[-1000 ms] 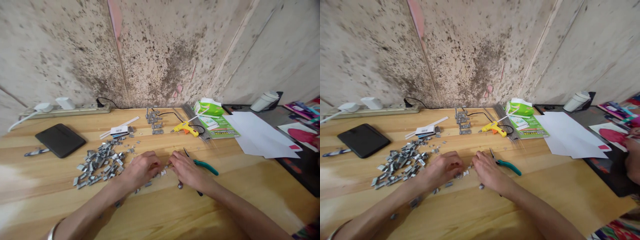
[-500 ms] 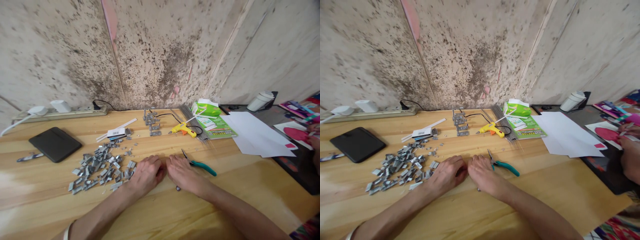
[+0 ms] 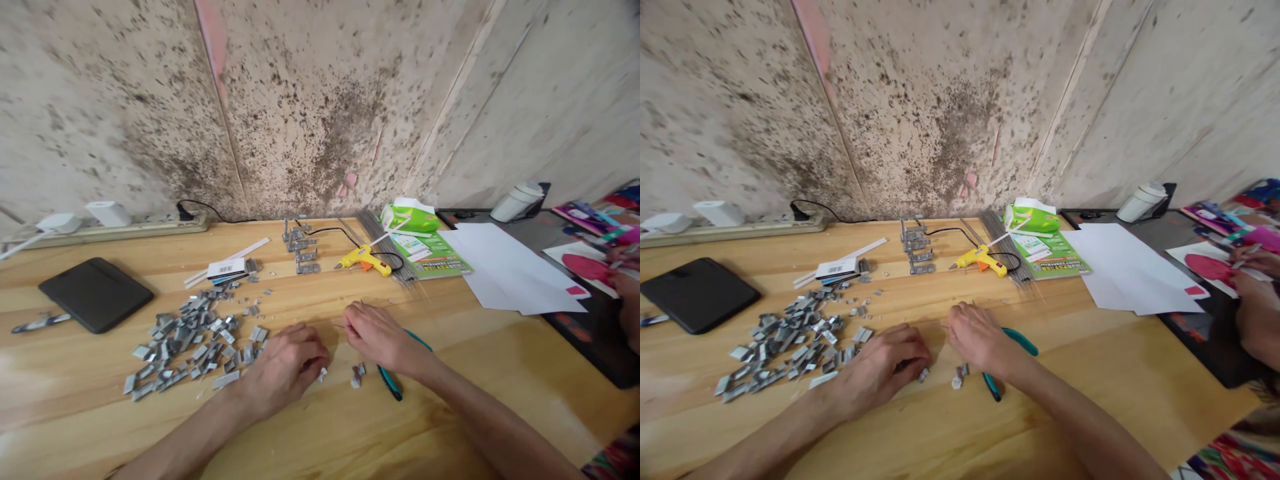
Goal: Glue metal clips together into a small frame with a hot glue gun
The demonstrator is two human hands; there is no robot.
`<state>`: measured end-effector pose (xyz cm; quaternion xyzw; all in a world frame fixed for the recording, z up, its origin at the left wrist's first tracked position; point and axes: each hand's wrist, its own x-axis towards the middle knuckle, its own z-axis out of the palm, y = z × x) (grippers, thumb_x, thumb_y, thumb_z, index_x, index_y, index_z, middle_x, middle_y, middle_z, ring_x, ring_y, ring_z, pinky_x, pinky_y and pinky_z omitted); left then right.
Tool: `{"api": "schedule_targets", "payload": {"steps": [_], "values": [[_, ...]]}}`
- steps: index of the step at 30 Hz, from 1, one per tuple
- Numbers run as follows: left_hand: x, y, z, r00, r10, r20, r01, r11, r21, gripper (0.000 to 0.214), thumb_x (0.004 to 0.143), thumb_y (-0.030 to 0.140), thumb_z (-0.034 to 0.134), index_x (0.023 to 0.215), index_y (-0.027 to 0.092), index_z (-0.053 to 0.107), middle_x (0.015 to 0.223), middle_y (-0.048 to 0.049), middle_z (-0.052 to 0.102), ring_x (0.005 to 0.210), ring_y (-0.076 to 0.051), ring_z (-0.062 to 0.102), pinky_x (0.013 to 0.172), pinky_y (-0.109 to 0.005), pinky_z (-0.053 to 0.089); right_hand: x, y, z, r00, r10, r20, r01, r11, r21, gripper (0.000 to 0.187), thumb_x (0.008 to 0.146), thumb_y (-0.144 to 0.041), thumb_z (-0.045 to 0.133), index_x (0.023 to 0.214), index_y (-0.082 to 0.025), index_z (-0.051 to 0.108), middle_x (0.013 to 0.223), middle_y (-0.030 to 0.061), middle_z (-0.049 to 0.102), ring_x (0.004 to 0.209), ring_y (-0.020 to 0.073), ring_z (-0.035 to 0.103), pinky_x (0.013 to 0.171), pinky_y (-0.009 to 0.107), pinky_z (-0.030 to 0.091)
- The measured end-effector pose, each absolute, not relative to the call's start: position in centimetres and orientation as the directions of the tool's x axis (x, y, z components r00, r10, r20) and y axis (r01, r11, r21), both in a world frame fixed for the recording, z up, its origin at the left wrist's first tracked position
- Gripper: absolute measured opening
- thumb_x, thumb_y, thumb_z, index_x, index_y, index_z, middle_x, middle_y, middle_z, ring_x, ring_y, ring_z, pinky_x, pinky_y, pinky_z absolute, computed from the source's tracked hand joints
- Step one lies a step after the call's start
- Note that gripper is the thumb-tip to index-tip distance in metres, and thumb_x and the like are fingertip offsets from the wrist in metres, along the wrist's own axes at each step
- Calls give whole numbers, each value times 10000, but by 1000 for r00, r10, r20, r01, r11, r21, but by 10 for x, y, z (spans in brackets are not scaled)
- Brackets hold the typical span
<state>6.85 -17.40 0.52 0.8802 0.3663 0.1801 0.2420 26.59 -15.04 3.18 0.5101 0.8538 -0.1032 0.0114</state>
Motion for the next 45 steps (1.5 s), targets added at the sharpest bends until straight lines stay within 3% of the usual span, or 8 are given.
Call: {"api": "schedule_targets", "payload": {"steps": [5,12,19,27,31,45], "values": [[66,-169,1,584,795,163,579,-548,604,184,855,163,470,814,198,646,796,-33,622,771,-151,565,691,-247,431,270,-145,27,-383,910,-162,924,373,-88,154,823,-138,442,907,-146,570,892,83,645,822,185,601,667,270,369],[65,-169,-6,556,815,165,594,-528,607,180,858,186,474,810,207,646,804,-29,619,768,-146,574,681,-235,440,265,-145,21,-292,948,-126,956,285,-74,153,819,-155,486,936,-124,579,881,109,650,803,202,622,635,268,384],[65,-167,-5,554,815,171,586,-528,615,190,869,210,466,816,209,648,825,-34,628,771,-145,585,690,-236,448,259,-152,23,-329,932,-150,944,319,-89,154,815,-101,473,882,-140,606,856,91,667,789,190,629,619,260,381],[64,-165,-7,557,816,156,598,-524,606,196,878,244,456,822,218,642,825,-29,623,759,-143,581,672,-233,448,283,-147,39,-307,950,-60,952,305,-39,152,859,-265,492,913,-153,579,898,92,662,822,208,621,664,269,394],[64,-165,-7,571,807,150,599,-535,596,201,873,211,450,825,220,645,810,-25,622,755,-142,577,672,-230,447,285,-147,34,-275,953,-130,960,280,21,213,817,-299,553,933,-123,584,850,122,678,795,243,640,646,282,406],[64,-166,-5,569,810,142,608,-531,591,214,883,238,445,813,215,645,812,-33,624,758,-151,573,677,-242,444,298,-137,22,-283,952,-115,959,284,-11,217,835,-320,527,947,-139,565,870,92,674,860,225,627,672,272,384]]}}
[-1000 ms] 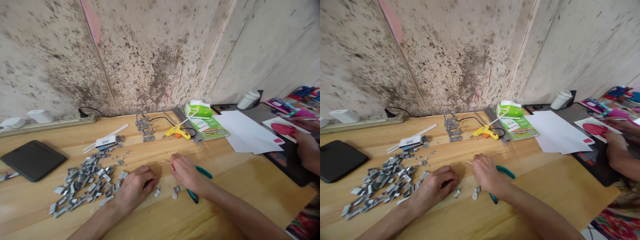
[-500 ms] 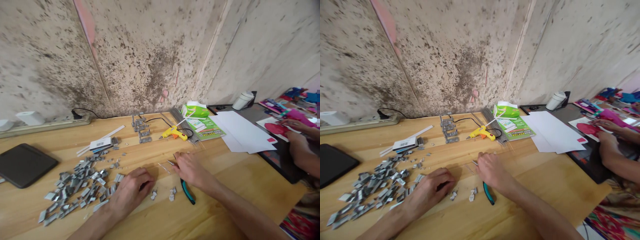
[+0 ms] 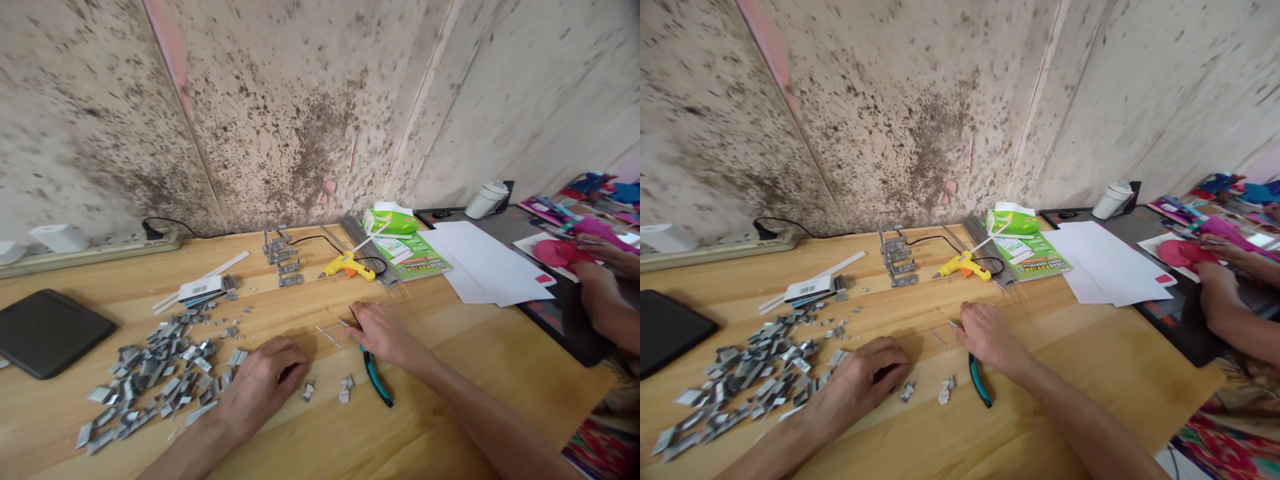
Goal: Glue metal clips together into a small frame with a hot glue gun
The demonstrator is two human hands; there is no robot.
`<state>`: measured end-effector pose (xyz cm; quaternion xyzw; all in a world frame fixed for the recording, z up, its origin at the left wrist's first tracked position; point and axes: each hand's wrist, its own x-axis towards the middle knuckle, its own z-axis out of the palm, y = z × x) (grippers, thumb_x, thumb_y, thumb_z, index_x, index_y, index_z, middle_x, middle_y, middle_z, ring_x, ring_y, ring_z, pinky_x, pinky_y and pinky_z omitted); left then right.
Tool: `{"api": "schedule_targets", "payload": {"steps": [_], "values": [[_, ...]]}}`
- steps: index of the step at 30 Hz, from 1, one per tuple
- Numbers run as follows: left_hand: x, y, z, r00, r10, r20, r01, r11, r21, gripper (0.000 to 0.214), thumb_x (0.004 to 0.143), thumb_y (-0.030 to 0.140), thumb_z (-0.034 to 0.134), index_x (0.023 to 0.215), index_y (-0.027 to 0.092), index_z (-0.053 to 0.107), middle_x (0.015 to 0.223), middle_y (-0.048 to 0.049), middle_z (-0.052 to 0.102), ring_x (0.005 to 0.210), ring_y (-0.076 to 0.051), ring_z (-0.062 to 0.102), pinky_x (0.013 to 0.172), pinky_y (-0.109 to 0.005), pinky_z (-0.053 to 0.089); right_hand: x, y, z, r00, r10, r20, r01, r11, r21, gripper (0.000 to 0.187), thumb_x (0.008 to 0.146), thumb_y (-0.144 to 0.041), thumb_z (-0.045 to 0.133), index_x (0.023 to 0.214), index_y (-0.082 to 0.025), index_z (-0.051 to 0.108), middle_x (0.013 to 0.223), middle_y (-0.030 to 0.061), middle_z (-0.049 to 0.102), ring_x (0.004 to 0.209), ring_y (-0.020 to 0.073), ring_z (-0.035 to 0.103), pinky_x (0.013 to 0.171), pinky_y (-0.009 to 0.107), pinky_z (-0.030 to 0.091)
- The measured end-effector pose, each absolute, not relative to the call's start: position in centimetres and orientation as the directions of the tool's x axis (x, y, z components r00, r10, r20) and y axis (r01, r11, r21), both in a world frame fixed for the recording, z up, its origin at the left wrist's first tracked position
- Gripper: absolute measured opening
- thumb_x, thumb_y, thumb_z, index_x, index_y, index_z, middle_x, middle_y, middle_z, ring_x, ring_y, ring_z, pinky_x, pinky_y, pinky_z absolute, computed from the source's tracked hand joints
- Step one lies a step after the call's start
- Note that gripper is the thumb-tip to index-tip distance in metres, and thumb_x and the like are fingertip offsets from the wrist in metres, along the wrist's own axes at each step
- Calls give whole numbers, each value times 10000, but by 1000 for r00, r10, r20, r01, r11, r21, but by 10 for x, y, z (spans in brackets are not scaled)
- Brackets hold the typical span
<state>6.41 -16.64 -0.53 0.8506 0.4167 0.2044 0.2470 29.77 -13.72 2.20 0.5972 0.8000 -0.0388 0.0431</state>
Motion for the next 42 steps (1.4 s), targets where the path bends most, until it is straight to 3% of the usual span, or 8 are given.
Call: {"api": "schedule_targets", "payload": {"steps": [15,23,27,30,34,38,42], "values": [[64,-165,-6,565,814,133,608,-520,599,208,875,227,451,828,224,653,808,-28,626,755,-151,581,671,-239,446,303,-123,20,-174,981,-90,982,179,56,164,857,-195,443,917,-165,592,920,88,676,846,189,630,634,257,372],[64,-166,-6,570,804,168,581,-539,610,208,879,228,451,817,212,649,804,-35,626,750,-147,579,667,-234,449,298,-129,28,-99,994,-44,990,103,101,222,864,-274,472,994,-121,566,968,144,631,894,243,590,660,296,404],[65,-166,-6,566,807,169,582,-537,611,201,877,232,457,817,210,648,813,-34,626,764,-146,584,679,-235,450,285,-144,34,-201,978,60,980,201,7,180,872,-272,465,949,-152,574,978,110,605,927,223,544,735,299,396],[66,-165,-4,556,813,175,583,-532,614,201,869,222,466,813,203,658,813,-39,631,756,-144,588,674,-233,452,272,-155,26,-334,942,21,934,334,-123,189,868,-327,473,849,-182,593,916,61,605,866,187,553,723,278,396],[56,-157,11,497,837,229,572,-514,638,209,861,226,472,798,186,667,782,-42,633,712,-138,581,654,-239,452,261,-157,9,-375,927,-25,925,372,-80,154,843,-203,463,860,-162,610,904,82,613,876,205,558,720,293,395],[38,-147,32,390,891,234,590,-437,679,201,844,260,494,802,179,673,791,-43,656,704,-141,586,590,-226,440,261,-149,3,-314,948,-54,949,312,-41,183,851,-147,430,886,-143,610,913,99,621,849,198,583,670,281,400],[28,-143,42,419,898,136,650,-401,645,177,803,238,518,803,190,688,775,-27,674,655,-129,584,593,-227,439,264,-143,3,-272,960,-61,962,271,-33,188,863,-174,427,896,-143,609,913,100,627,830,193,597,642,274,402]]}}
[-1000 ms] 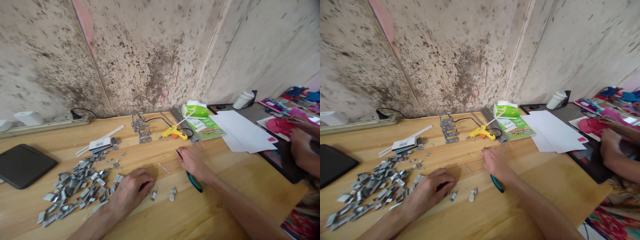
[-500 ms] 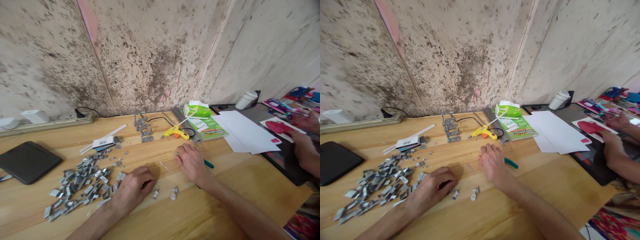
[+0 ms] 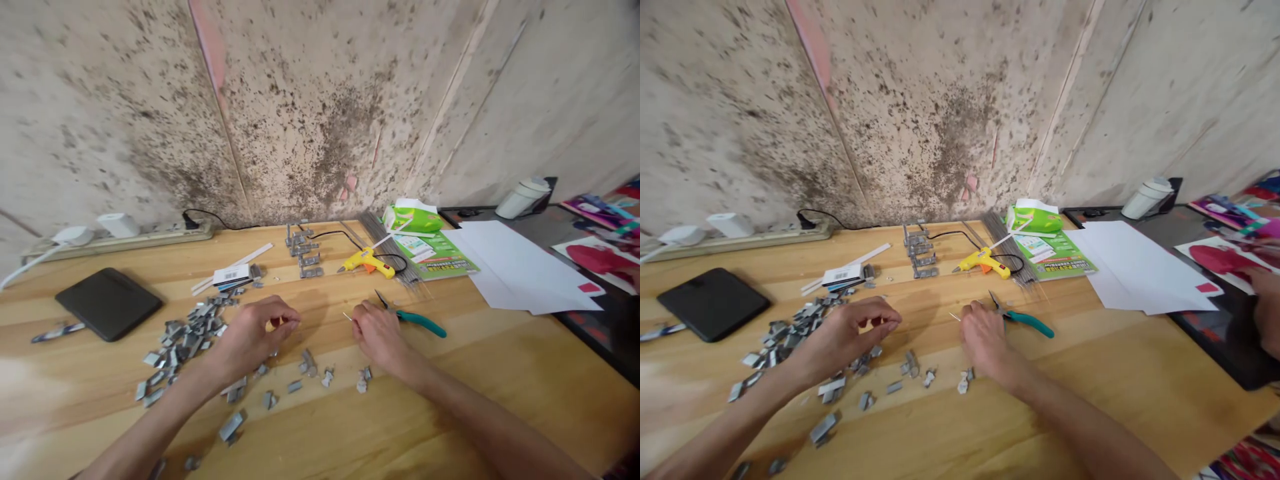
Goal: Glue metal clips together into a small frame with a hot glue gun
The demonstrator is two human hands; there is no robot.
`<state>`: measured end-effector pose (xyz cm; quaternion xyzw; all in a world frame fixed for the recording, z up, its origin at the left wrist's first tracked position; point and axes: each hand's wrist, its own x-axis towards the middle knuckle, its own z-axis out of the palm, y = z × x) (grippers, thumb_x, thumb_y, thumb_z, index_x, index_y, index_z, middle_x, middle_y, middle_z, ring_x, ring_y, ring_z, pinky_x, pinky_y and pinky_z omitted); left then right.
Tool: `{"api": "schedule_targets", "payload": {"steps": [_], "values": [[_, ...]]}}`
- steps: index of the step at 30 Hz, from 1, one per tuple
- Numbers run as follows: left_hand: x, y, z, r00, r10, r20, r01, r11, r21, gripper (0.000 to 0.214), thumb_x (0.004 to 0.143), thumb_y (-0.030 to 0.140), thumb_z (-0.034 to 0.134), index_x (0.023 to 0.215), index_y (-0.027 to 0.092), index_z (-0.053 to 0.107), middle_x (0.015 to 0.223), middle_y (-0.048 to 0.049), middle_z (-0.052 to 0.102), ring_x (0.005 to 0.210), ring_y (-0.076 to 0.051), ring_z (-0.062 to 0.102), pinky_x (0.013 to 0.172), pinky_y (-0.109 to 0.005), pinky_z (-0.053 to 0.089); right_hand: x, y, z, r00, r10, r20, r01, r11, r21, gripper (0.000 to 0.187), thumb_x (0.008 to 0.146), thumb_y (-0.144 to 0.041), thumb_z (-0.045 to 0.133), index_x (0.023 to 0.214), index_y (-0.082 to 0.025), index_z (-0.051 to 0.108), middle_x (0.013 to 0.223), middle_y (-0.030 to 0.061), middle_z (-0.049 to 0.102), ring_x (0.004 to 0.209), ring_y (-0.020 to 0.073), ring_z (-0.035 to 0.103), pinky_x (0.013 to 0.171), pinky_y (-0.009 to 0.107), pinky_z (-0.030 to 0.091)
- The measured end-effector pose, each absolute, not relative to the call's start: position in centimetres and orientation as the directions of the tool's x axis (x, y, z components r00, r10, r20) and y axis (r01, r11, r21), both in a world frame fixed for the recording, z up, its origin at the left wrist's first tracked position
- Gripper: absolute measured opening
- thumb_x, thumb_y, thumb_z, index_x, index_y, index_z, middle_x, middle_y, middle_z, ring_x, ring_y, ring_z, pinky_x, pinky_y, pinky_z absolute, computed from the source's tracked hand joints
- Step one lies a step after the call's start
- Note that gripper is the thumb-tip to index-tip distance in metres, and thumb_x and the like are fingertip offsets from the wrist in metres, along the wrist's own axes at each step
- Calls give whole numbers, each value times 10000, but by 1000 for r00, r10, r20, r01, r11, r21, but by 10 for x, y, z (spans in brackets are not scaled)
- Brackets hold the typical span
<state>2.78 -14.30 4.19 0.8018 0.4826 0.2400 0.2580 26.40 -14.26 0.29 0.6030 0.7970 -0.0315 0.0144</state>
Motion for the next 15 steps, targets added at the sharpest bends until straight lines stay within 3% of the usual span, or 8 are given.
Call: {"api": "schedule_targets", "payload": {"steps": [5,10,15], "values": [[19,-138,42,459,888,32,698,-383,605,184,762,192,507,794,188,689,776,-30,685,660,-137,603,615,-230,457,267,-140,4,-254,966,-48,967,254,-18,187,864,-174,413,904,-146,594,936,94,615,828,197,594,627,281,399],[-2,-132,43,357,934,-11,846,-319,428,172,745,218,539,820,234,693,794,-17,707,694,-172,627,621,-250,438,264,-144,10,-298,954,-32,953,296,-66,152,859,-220,455,920,-168,584,975,73,602,881,193,573,677,282,399],[-7,-137,43,378,915,-143,903,-331,273,226,681,182,584,855,269,700,885,-22,715,814,-219,641,677,-276,428,259,-147,8,-377,925,-51,922,369,-118,153,847,-234,492,934,-171,601,961,61,611,918,197,564,741,289,397]]}}
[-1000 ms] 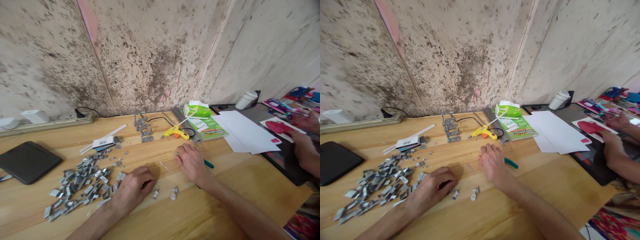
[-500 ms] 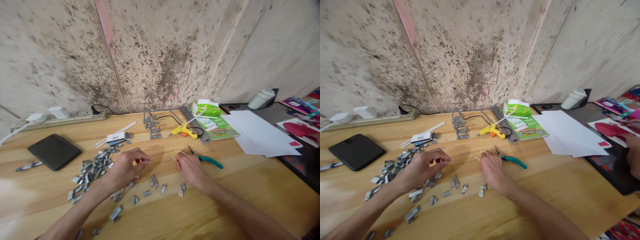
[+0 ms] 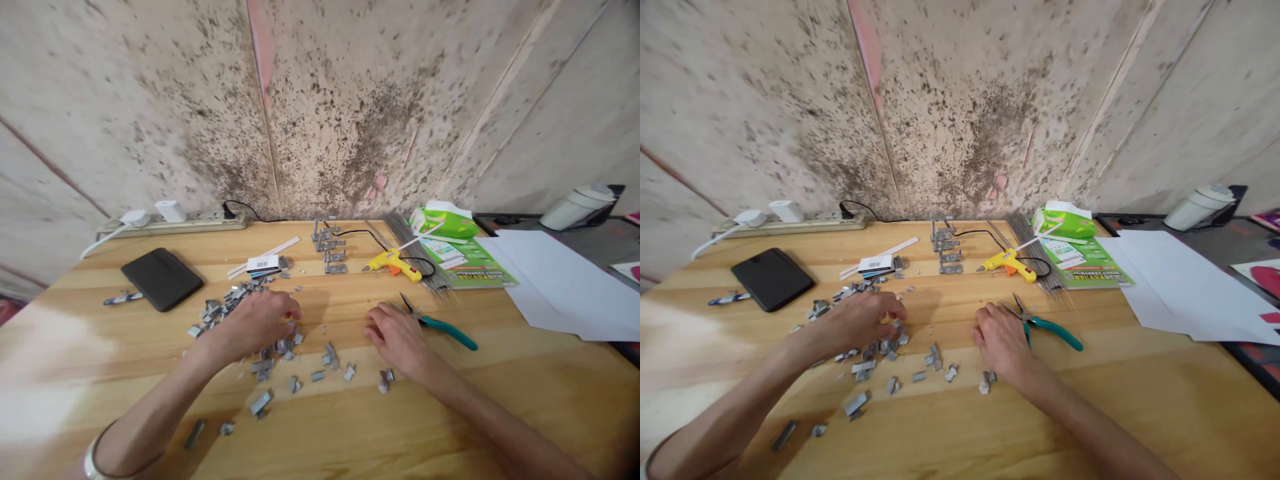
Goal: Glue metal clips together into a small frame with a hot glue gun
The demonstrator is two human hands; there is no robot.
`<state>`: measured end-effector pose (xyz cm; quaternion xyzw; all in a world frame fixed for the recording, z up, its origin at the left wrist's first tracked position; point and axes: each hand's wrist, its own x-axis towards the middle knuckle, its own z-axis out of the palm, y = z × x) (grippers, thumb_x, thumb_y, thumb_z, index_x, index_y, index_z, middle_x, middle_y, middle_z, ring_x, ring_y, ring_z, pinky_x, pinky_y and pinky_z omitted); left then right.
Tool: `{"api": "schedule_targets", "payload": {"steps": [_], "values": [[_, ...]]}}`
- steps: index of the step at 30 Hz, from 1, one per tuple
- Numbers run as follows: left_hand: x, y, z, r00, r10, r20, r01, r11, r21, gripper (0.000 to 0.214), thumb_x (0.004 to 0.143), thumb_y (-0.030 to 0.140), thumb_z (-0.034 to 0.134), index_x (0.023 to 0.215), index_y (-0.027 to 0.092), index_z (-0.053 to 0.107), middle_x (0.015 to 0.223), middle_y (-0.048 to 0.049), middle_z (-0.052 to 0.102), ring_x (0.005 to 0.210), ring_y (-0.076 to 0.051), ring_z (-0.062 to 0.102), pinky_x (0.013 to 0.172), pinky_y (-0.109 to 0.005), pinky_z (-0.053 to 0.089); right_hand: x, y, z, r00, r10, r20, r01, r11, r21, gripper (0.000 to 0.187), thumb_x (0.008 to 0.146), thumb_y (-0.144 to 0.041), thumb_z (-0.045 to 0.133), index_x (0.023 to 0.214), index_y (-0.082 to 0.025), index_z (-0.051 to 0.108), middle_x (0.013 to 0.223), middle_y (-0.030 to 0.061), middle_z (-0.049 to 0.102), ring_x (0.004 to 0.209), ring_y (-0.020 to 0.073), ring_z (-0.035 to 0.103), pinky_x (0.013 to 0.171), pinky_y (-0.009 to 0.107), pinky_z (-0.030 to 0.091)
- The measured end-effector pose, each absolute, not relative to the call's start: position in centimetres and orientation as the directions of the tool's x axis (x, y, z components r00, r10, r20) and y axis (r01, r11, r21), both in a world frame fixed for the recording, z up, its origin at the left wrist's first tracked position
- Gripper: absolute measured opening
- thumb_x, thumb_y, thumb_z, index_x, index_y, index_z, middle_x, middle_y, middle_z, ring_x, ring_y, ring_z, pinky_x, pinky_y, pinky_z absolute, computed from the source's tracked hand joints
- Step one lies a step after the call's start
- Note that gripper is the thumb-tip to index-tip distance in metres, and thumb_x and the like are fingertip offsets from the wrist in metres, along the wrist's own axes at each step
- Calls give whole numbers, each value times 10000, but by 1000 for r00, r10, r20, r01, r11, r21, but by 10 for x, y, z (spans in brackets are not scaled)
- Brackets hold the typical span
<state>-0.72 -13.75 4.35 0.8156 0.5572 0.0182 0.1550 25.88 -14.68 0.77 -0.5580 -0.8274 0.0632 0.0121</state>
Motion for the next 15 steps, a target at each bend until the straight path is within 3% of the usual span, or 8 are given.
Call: {"api": "schedule_targets", "payload": {"steps": [3,10,15], "values": [[-3,-138,41,437,888,-142,878,-386,284,252,666,132,568,843,251,703,890,-28,710,834,-209,633,718,-270,420,258,-148,7,-392,919,-52,914,383,-131,158,850,-243,498,940,-174,607,954,60,612,914,200,567,751,290,399],[5,-138,44,554,826,-101,729,-423,538,224,702,124,535,861,187,679,842,-21,682,717,-133,603,622,-192,409,257,-155,13,-445,895,-21,879,433,-198,160,851,-208,494,960,-169,605,951,64,604,908,209,566,769,303,408],[7,-146,49,561,793,-236,789,-428,440,147,664,125,565,725,207,670,760,-8,687,689,-153,604,590,-216,386,257,-156,11,-477,878,-44,859,455,-235,141,853,-192,492,927,-165,609,936,65,608,887,200,575,768,297,415]]}}
